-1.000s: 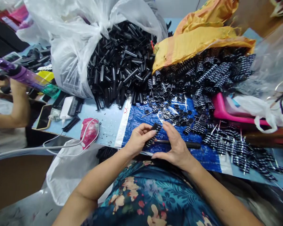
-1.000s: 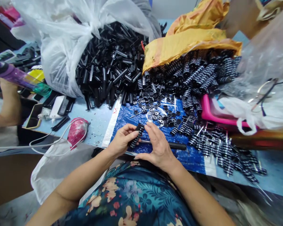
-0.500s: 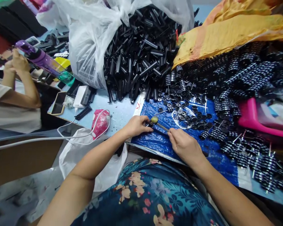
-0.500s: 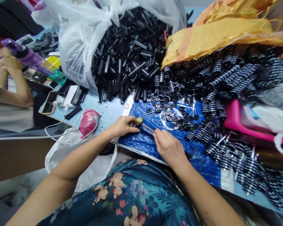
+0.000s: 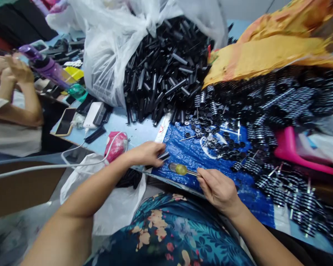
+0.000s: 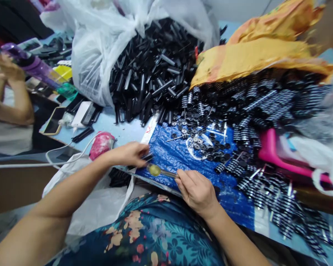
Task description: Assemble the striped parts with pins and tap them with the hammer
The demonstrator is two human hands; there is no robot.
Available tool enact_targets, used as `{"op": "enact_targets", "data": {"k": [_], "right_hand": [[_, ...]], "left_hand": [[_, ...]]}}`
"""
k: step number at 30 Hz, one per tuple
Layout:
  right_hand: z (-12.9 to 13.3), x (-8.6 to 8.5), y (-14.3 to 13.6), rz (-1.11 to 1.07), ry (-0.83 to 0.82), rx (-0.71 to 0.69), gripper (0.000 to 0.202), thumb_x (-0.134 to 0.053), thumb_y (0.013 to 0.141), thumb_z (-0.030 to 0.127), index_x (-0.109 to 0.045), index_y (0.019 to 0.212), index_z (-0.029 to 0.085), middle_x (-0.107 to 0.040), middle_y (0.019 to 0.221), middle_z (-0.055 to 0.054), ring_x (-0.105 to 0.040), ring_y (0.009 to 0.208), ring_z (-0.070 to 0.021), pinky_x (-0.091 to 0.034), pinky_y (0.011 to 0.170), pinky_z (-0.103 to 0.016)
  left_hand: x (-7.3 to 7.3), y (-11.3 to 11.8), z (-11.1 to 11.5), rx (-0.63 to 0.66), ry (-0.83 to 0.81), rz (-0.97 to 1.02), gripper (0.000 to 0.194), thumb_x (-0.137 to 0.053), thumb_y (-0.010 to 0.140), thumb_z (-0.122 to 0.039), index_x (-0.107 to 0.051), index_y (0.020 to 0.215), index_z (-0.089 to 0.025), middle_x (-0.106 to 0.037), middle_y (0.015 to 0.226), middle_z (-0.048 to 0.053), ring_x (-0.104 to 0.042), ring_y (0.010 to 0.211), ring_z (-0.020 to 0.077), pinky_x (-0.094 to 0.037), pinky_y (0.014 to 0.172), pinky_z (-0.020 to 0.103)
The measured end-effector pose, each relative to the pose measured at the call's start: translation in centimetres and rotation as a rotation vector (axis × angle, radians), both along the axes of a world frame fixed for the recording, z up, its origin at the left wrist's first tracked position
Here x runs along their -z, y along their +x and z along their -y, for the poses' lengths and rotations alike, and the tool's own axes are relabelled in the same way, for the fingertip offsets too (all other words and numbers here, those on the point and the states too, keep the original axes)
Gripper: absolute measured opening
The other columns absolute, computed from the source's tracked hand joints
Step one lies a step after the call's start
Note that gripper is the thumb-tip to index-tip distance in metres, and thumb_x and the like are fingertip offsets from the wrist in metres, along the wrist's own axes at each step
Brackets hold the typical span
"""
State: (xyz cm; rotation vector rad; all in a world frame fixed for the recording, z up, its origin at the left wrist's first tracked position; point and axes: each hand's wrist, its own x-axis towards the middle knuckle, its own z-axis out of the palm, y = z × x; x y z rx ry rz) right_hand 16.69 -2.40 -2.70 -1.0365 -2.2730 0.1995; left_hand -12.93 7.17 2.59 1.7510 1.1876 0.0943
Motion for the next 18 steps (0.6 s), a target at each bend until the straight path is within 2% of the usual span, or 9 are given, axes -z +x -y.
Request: {"op": "enact_targets", "data": {"k": [1, 2, 4, 6, 8, 11, 14, 16, 18], "right_hand": [[-0.1, 0.0, 0.6, 0.021, -0.008, 0.036, 0.026, -0.055, 0.098, 0.017, -0.063, 0.123, 0.017, -0.072, 0.091, -0.008, -0.067, 0.078, -0.0189, -0.053, 0.073, -0.031], [-0.3, 0.0, 1.1, 0.058, -0.022, 0.068, 0.023, -0.056, 0.098, 0.020, -0.065, 0.119, 0.018, -0.072, 0.091, -0.007, -0.067, 0.078, -0.0189, -0.053, 0.073, -0.032], [-1.3, -0.1, 1.6, 0.120, -0.071, 0.092, 0.018, -0.059, 0.098, 0.028, -0.069, 0.110, 0.019, -0.073, 0.089, -0.007, -0.068, 0.077, -0.0194, -0.053, 0.073, -0.033], [-3.4, -0.6, 1.5, 0.074, -0.109, 0.097, 0.020, -0.061, 0.097, 0.035, -0.070, 0.106, 0.019, -0.073, 0.089, -0.007, -0.068, 0.079, -0.0198, -0.053, 0.076, -0.033], [-6.9, -1.5, 1.0, -0.052, -0.117, 0.157, 0.022, -0.057, 0.099, 0.036, -0.069, 0.106, 0.020, -0.074, 0.094, -0.006, -0.070, 0.083, -0.0194, -0.053, 0.080, -0.032], [-13.8, -2.8, 0.4, -0.090, -0.149, 0.393, 0.028, -0.043, 0.103, 0.031, -0.067, 0.111, 0.020, -0.074, 0.104, -0.008, -0.070, 0.091, -0.0207, -0.051, 0.083, -0.031], [-20.3, -3.6, 0.2, 0.187, -0.318, 0.665, 0.030, -0.043, 0.101, 0.030, -0.063, 0.117, 0.017, -0.073, 0.102, -0.014, -0.070, 0.092, -0.0273, -0.049, 0.083, -0.036], [-23.1, -3.6, 0.3, 0.300, -0.410, 0.739, 0.029, -0.050, 0.097, 0.032, -0.063, 0.116, 0.014, -0.072, 0.099, -0.019, -0.069, 0.092, -0.0314, -0.048, 0.082, -0.040], [-24.6, -3.4, 0.5, 0.309, -0.438, 0.751, 0.029, -0.057, 0.092, 0.032, -0.062, 0.114, 0.013, -0.072, 0.098, -0.020, -0.068, 0.093, -0.0328, -0.048, 0.081, -0.041]], "left_hand": [[-0.9, -1.5, 0.2, 0.123, -0.185, 0.032, 0.027, -0.085, 0.057, -0.029, -0.063, 0.070, -0.022, -0.053, 0.056, -0.005, -0.043, 0.051, 0.0119, -0.026, 0.050, 0.026], [-1.5, -2.8, 0.3, 0.168, -0.311, 0.046, 0.031, -0.087, 0.057, -0.034, -0.067, 0.077, -0.022, -0.054, 0.055, -0.005, -0.045, 0.050, 0.0123, -0.028, 0.049, 0.025], [-2.1, -4.1, 0.0, 0.124, -0.326, 0.047, 0.036, -0.086, 0.060, -0.043, -0.070, 0.083, -0.021, -0.056, 0.058, -0.005, -0.048, 0.052, 0.0129, -0.032, 0.050, 0.024], [-1.8, -3.4, -1.0, -0.031, -0.122, 0.066, 0.035, -0.077, 0.071, -0.051, -0.069, 0.083, -0.020, -0.059, 0.065, -0.002, -0.052, 0.060, 0.0143, -0.037, 0.056, 0.025], [-0.7, -1.1, -2.7, -0.226, 0.194, 0.037, 0.034, -0.065, 0.083, -0.053, -0.066, 0.079, -0.019, -0.061, 0.072, 0.001, -0.055, 0.069, 0.0165, -0.041, 0.063, 0.027], [1.2, 2.8, -6.5, -0.447, 0.557, -0.154, 0.033, -0.058, 0.089, -0.048, -0.062, 0.075, -0.019, -0.063, 0.081, 0.007, -0.059, 0.081, 0.0214, -0.044, 0.075, 0.032], [2.7, 5.4, -10.0, -0.570, 0.533, -0.174, 0.023, -0.066, 0.083, -0.040, -0.060, 0.073, -0.019, -0.065, 0.088, 0.009, -0.062, 0.094, 0.0270, -0.043, 0.084, 0.036], [3.5, 5.9, -11.4, -0.623, 0.439, -0.094, 0.020, -0.070, 0.078, -0.032, -0.057, 0.068, -0.020, -0.065, 0.082, 0.008, -0.062, 0.095, 0.0274, -0.043, 0.084, 0.035], [3.8, 5.6, -12.0, -0.653, 0.375, -0.027, 0.021, -0.071, 0.074, -0.027, -0.054, 0.064, -0.021, -0.061, 0.071, 0.004, -0.063, 0.086, 0.0247, -0.044, 0.077, 0.033]]}}
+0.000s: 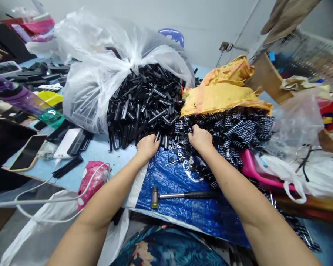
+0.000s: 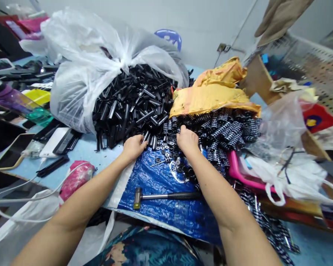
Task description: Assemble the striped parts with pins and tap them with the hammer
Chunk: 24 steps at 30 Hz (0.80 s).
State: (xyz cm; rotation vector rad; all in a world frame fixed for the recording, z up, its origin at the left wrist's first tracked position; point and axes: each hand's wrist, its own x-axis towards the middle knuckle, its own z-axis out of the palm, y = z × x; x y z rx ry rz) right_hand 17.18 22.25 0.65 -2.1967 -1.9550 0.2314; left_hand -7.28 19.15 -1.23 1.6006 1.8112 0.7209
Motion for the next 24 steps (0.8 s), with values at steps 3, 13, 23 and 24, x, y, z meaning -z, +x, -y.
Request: {"op": "enact_targets", "data": {"k": [3, 13, 23, 24], "right_hand": [[-0.5, 0.3, 0.8, -0.057, 0.008, 0.018, 0.032, -0.062, 0.086, 0.031, -0.061, 0.114, 0.017, -0.073, 0.098, -0.013, -0.068, 0.094, -0.0293, -0.048, 0.082, -0.039], [5.4, 1.0, 3.8, -0.688, 0.123, -0.011, 0.040, -0.073, 0.077, 0.044, -0.059, 0.106, 0.021, -0.070, 0.089, -0.003, -0.066, 0.079, -0.0176, -0.053, 0.078, -0.033], [15.5, 2.0, -0.4, -1.639, -0.165, 0.257, 0.051, -0.089, 0.067, 0.038, -0.061, 0.107, 0.026, -0.065, 0.088, 0.002, -0.072, 0.078, -0.0175, -0.057, 0.071, -0.029], [16.0, 1.8, -0.8, -1.683, -0.171, 0.258, 0.051, -0.089, 0.067, 0.037, -0.062, 0.109, 0.027, -0.066, 0.090, 0.002, -0.071, 0.078, -0.0173, -0.058, 0.072, -0.030]], "left_hand": [[-0.4, -1.1, 0.3, -0.006, -0.070, 0.124, 0.023, -0.070, 0.076, -0.031, -0.053, 0.064, -0.020, -0.053, 0.057, -0.001, -0.056, 0.060, 0.0167, -0.041, 0.060, 0.028], [-1.5, -1.8, 6.3, -0.137, -0.453, 1.150, 0.040, -0.090, 0.054, -0.035, -0.058, 0.067, -0.016, -0.049, 0.052, -0.007, -0.043, 0.046, 0.0050, -0.034, 0.047, 0.018], [-1.7, -1.1, 9.4, -0.103, -0.519, 1.157, 0.045, -0.083, 0.063, -0.042, -0.045, 0.065, -0.017, -0.059, 0.062, -0.003, -0.042, 0.041, 0.0031, -0.023, 0.040, 0.018], [-1.7, -1.3, 9.7, -0.111, -0.518, 1.145, 0.046, -0.082, 0.066, -0.047, -0.046, 0.069, -0.018, -0.057, 0.060, -0.004, -0.039, 0.039, 0.0030, -0.021, 0.039, 0.018]]}}
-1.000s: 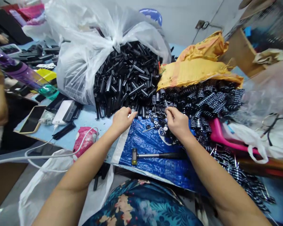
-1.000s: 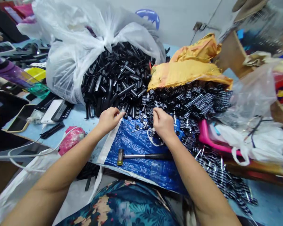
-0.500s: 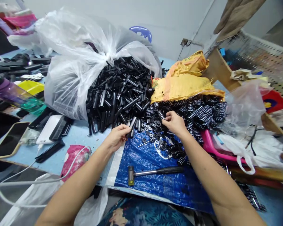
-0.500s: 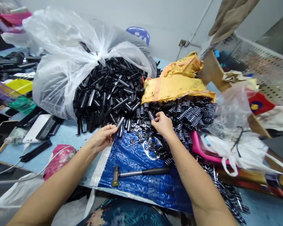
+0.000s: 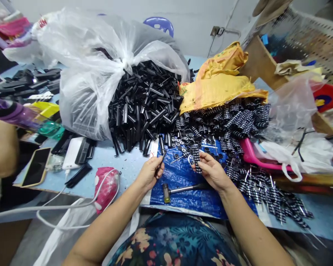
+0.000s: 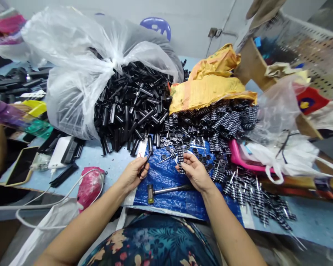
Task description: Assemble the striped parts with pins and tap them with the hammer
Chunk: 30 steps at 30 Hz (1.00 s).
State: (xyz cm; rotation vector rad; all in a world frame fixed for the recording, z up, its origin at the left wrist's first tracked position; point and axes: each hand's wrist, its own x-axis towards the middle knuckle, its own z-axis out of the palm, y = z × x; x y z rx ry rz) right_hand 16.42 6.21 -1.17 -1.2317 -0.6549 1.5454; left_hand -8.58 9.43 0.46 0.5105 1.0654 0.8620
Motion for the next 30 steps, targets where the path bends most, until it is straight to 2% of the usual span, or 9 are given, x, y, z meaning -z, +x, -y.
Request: {"op": "enact_targets", "data": {"k": [4, 6, 9, 12, 17, 21, 25, 27, 30], "right_hand": [[1.5, -1.0, -1.1, -0.134, 0.049, -0.052, 0.051, -0.083, 0.074, 0.039, -0.064, 0.120, 0.028, -0.068, 0.114, -0.004, -0.069, 0.081, -0.0159, -0.058, 0.074, -0.031], [2.0, -1.3, -1.8, -0.168, 0.072, -0.077, 0.047, -0.078, 0.079, 0.043, -0.065, 0.121, 0.027, -0.067, 0.117, -0.005, -0.066, 0.079, -0.0138, -0.056, 0.072, -0.029], [2.7, -1.4, -3.2, -0.172, 0.069, -0.016, 0.042, -0.072, 0.084, 0.055, -0.069, 0.111, 0.023, -0.067, 0.092, -0.002, -0.059, 0.066, -0.0110, -0.052, 0.060, -0.024], [3.7, -1.0, -4.5, -0.199, 0.024, 0.048, 0.051, -0.067, 0.082, 0.068, -0.068, 0.099, 0.021, -0.064, 0.078, -0.001, -0.057, 0.061, -0.0120, -0.050, 0.055, -0.025], [5.2, -0.6, -5.2, -0.216, -0.053, 0.132, 0.052, -0.073, 0.076, 0.069, -0.064, 0.090, 0.019, -0.060, 0.070, 0.001, -0.053, 0.054, -0.0104, -0.047, 0.050, -0.023], [5.5, -0.8, -4.9, -0.202, -0.039, 0.105, 0.051, -0.075, 0.075, 0.066, -0.064, 0.091, 0.019, -0.053, 0.062, 0.005, -0.043, 0.045, -0.0065, -0.037, 0.042, -0.019], [5.0, -1.5, -4.7, -0.222, 0.038, 0.064, 0.047, -0.070, 0.081, 0.065, -0.066, 0.101, 0.022, -0.047, 0.057, 0.008, -0.035, 0.040, -0.0058, -0.033, 0.039, -0.019], [4.6, -1.6, -5.1, -0.243, 0.063, 0.115, 0.044, -0.070, 0.082, 0.063, -0.068, 0.098, 0.022, -0.054, 0.063, 0.005, -0.046, 0.047, -0.0075, -0.042, 0.046, -0.020], [4.3, -1.5, -5.8, -0.222, 0.089, 0.171, 0.044, -0.067, 0.084, 0.062, -0.070, 0.092, 0.020, -0.068, 0.086, -0.003, -0.064, 0.078, -0.0152, -0.057, 0.075, -0.029]], "left_hand": [[-0.6, -0.7, 1.6, 0.029, 0.031, -0.036, 0.048, -0.081, 0.068, -0.045, -0.052, 0.096, -0.020, -0.054, 0.058, -0.008, -0.039, 0.039, 0.0048, -0.022, 0.039, 0.017], [-1.2, -1.1, 2.4, 0.065, 0.061, -0.058, 0.045, -0.079, 0.068, -0.040, -0.052, 0.097, -0.019, -0.058, 0.061, -0.007, -0.045, 0.041, 0.0061, -0.028, 0.040, 0.017], [-2.0, -1.6, 3.7, 0.108, 0.094, -0.080, 0.033, -0.071, 0.069, -0.031, -0.047, 0.089, -0.020, -0.066, 0.070, -0.002, -0.051, 0.044, 0.0079, -0.034, 0.042, 0.019], [-2.4, -2.2, 4.8, 0.140, 0.089, -0.115, 0.030, -0.067, 0.068, -0.028, -0.046, 0.089, -0.021, -0.063, 0.062, -0.004, -0.045, 0.039, 0.0078, -0.030, 0.038, 0.019], [-1.3, -2.1, 6.7, 0.136, 0.115, -0.133, 0.038, -0.069, 0.075, -0.040, -0.055, 0.100, -0.016, -0.060, 0.059, -0.004, -0.045, 0.038, 0.0077, -0.031, 0.038, 0.019], [0.0, -0.5, 8.3, 0.094, 0.182, -0.105, 0.038, -0.068, 0.079, -0.049, -0.052, 0.096, -0.018, -0.064, 0.063, -0.003, -0.044, 0.037, 0.0067, -0.030, 0.039, 0.019], [-0.1, 2.3, 9.1, 0.030, 0.273, -0.189, 0.036, -0.064, 0.084, -0.052, -0.054, 0.087, -0.018, -0.063, 0.065, -0.003, -0.042, 0.039, 0.0054, -0.028, 0.041, 0.020], [-0.5, 4.0, 9.1, 0.005, 0.358, -0.270, 0.035, -0.068, 0.082, -0.050, -0.057, 0.083, -0.017, -0.059, 0.064, -0.003, -0.042, 0.043, 0.0056, -0.031, 0.045, 0.021], [-1.0, 6.5, 8.5, -0.005, 0.507, -0.353, 0.032, -0.080, 0.072, -0.039, -0.063, 0.083, -0.015, -0.060, 0.071, -0.002, -0.051, 0.062, 0.0095, -0.040, 0.060, 0.023]]}}
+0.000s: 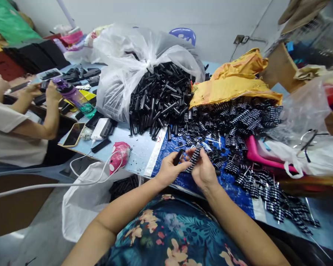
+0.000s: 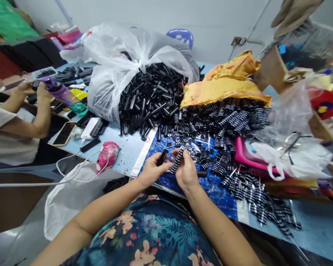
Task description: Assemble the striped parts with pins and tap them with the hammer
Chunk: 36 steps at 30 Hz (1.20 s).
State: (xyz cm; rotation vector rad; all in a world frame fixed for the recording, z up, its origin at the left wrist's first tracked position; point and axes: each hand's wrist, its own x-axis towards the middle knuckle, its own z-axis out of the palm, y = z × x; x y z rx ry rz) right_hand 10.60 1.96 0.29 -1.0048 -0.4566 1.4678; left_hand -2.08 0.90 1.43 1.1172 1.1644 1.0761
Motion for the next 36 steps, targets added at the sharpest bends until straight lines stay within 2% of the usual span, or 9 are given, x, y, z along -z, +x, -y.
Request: {"op": "enact_targets", "data": {"k": [3, 6, 8, 11, 17, 22, 28, 32, 36], "right_hand": [[0.3, 0.3, 0.7, 0.180, 0.104, -0.078, 0.052, -0.061, 0.088, 0.065, -0.069, 0.112, 0.020, -0.069, 0.117, -0.010, -0.064, 0.112, -0.0253, -0.052, 0.101, -0.043], [1.1, 0.6, 3.2, 0.650, 0.451, -0.165, 0.084, -0.077, 0.077, 0.061, -0.046, 0.146, 0.025, -0.038, 0.158, -0.012, -0.036, 0.146, -0.0336, -0.038, 0.117, -0.053], [1.5, 0.6, 5.0, 0.982, 0.719, -0.253, 0.104, -0.086, 0.071, 0.053, -0.030, 0.156, 0.028, -0.021, 0.166, -0.012, -0.022, 0.152, -0.0363, -0.031, 0.120, -0.058], [1.8, 0.6, 6.5, 1.215, 0.945, -0.294, 0.097, -0.080, 0.081, 0.042, -0.024, 0.159, 0.028, -0.034, 0.159, -0.016, -0.037, 0.146, -0.0355, -0.037, 0.118, -0.059], [1.7, 0.5, 5.8, 1.307, 0.966, -0.203, 0.098, -0.080, 0.080, 0.044, -0.024, 0.159, 0.025, -0.045, 0.149, -0.018, -0.049, 0.136, -0.0372, -0.046, 0.113, -0.057], [1.8, 0.9, 4.8, 1.376, 0.976, -0.180, 0.092, -0.075, 0.087, 0.037, -0.021, 0.160, 0.025, -0.043, 0.151, -0.018, -0.049, 0.137, -0.0354, -0.048, 0.112, -0.054], [1.5, 2.0, 4.0, 1.464, 0.936, -0.277, 0.096, -0.073, 0.088, 0.038, -0.014, 0.162, 0.024, -0.038, 0.155, -0.019, -0.047, 0.139, -0.0366, -0.048, 0.111, -0.055], [1.7, 3.0, 4.2, 1.435, 0.915, -0.304, 0.104, -0.076, 0.083, 0.051, -0.015, 0.161, 0.019, -0.042, 0.153, -0.021, -0.042, 0.141, -0.0389, -0.045, 0.112, -0.058], [2.8, 4.3, 5.7, 1.611, 0.872, -0.445, 0.045, -0.064, 0.095, 0.034, -0.056, 0.137, 0.022, -0.068, 0.120, -0.013, -0.063, 0.114, -0.0311, -0.052, 0.096, -0.048]], "left_hand": [[-0.1, 1.4, -0.5, 0.025, 0.053, -0.051, 0.027, -0.080, 0.071, -0.035, -0.064, 0.077, -0.015, -0.056, 0.071, -0.002, -0.048, 0.068, 0.0112, -0.038, 0.064, 0.024], [-0.6, 1.2, -0.6, 0.053, -0.010, -0.050, 0.030, -0.077, 0.074, -0.039, -0.060, 0.071, -0.015, -0.047, 0.066, -0.003, -0.039, 0.063, 0.0096, -0.032, 0.059, 0.024], [-1.0, 0.8, -0.4, 0.100, -0.058, -0.036, 0.031, -0.078, 0.074, -0.040, -0.059, 0.072, -0.015, -0.045, 0.066, -0.003, -0.038, 0.063, 0.0096, -0.031, 0.058, 0.024], [-1.5, 0.7, -0.3, 0.163, -0.107, -0.018, 0.033, -0.079, 0.074, -0.042, -0.060, 0.074, -0.015, -0.046, 0.066, -0.003, -0.039, 0.062, 0.0096, -0.031, 0.058, 0.024], [-0.9, 1.9, -0.4, 0.031, -0.174, 0.048, 0.050, -0.052, 0.092, -0.063, -0.064, 0.081, -0.015, -0.052, 0.062, -0.001, -0.041, 0.055, 0.0105, -0.033, 0.054, 0.026], [-0.7, 1.4, -0.9, -0.015, -0.196, 0.206, 0.041, -0.073, 0.081, -0.054, -0.073, 0.095, -0.014, -0.068, 0.088, 0.003, -0.057, 0.082, 0.0151, -0.045, 0.079, 0.026], [-0.3, -0.7, -1.5, 0.102, -0.369, 0.253, 0.045, -0.085, 0.069, -0.045, -0.074, 0.099, -0.013, -0.071, 0.084, 0.003, -0.060, 0.072, 0.0132, -0.047, 0.072, 0.026], [0.9, -2.2, -1.7, 0.101, -0.357, 0.247, 0.042, -0.080, 0.073, -0.049, -0.067, 0.098, -0.016, -0.067, 0.078, 0.002, -0.061, 0.069, 0.0161, -0.049, 0.068, 0.029], [1.9, -6.2, -2.8, -0.008, -0.049, -0.149, 0.023, -0.078, 0.076, -0.034, -0.071, 0.093, -0.020, -0.065, 0.085, 0.003, -0.058, 0.079, 0.0183, -0.045, 0.077, 0.029]]}}
